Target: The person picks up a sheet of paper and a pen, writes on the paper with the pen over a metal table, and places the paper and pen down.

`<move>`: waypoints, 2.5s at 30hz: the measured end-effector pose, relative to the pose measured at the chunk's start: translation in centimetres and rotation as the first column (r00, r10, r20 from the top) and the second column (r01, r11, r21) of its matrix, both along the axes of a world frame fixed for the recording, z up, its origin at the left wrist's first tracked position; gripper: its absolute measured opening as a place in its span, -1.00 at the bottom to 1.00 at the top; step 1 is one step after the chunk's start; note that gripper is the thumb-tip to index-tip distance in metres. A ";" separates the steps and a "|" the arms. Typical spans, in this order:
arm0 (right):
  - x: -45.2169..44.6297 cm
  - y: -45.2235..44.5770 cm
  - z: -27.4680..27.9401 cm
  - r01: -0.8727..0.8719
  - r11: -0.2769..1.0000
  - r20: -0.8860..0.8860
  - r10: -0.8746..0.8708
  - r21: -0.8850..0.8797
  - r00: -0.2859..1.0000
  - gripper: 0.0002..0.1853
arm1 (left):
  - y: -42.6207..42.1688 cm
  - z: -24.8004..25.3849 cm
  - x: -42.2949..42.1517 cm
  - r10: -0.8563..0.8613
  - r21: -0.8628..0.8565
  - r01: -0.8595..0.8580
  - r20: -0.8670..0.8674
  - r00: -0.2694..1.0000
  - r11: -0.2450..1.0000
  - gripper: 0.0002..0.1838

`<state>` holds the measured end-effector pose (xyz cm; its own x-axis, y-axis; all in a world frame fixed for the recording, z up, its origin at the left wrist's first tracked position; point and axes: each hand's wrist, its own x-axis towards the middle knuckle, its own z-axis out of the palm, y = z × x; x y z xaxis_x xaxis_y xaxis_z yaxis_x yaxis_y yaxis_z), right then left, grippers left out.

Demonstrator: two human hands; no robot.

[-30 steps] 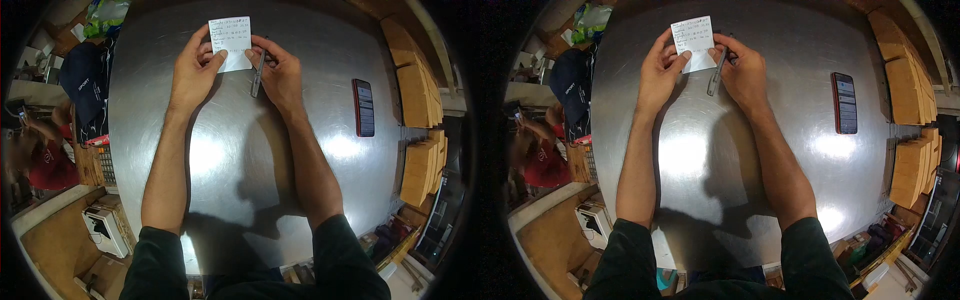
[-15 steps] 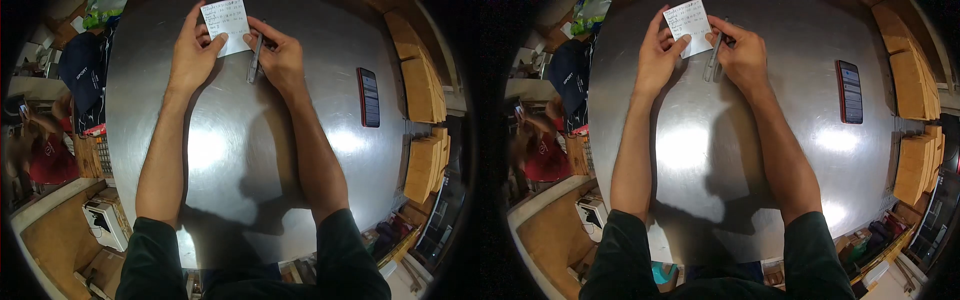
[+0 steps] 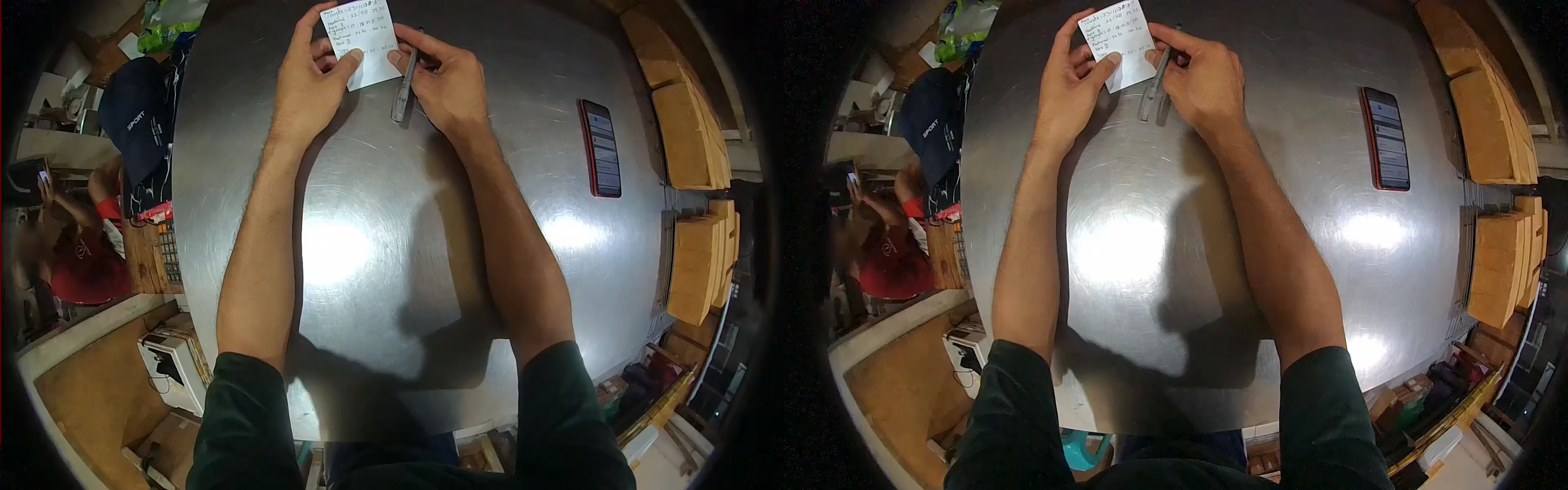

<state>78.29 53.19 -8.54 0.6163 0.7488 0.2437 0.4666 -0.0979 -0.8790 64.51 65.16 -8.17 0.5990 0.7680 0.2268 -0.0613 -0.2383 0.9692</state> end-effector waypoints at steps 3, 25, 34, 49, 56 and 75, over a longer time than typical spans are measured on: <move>0.3 0.0 -0.5 -0.027 0.999 -0.017 0.028 0.040 0.999 -0.57 | -0.4 0.7 -0.6 0.011 -0.006 -0.011 -0.047 0.999 1.000 -0.20; 0.8 0.2 -1.1 -0.082 0.990 -0.038 0.087 0.117 0.995 -0.57 | 0.3 -0.7 -1.1 -0.039 -0.022 0.040 0.014 0.999 0.999 -0.15; 0.7 0.1 -0.9 -0.082 0.990 -0.035 0.086 0.116 0.996 -0.58 | 0.3 -0.5 -1.2 -0.046 -0.009 0.046 0.002 0.999 0.999 -0.21; 0.9 0.1 -1.1 -0.054 0.994 0.012 0.053 0.097 0.999 -0.60 | 0.8 -1.0 -1.3 -0.117 -0.078 0.125 0.103 0.988 0.989 -0.22; 0.7 0.0 -0.5 -0.044 0.998 -0.002 0.044 0.051 0.999 -0.60 | 0.5 -0.5 -1.5 -0.126 -0.076 0.131 0.062 0.990 0.988 -0.19; 0.3 -0.1 -0.4 -0.031 0.999 0.203 0.026 0.024 0.979 -0.63 | -1.1 -0.2 -1.1 0.095 0.170 -0.061 -0.203 0.974 0.984 -0.21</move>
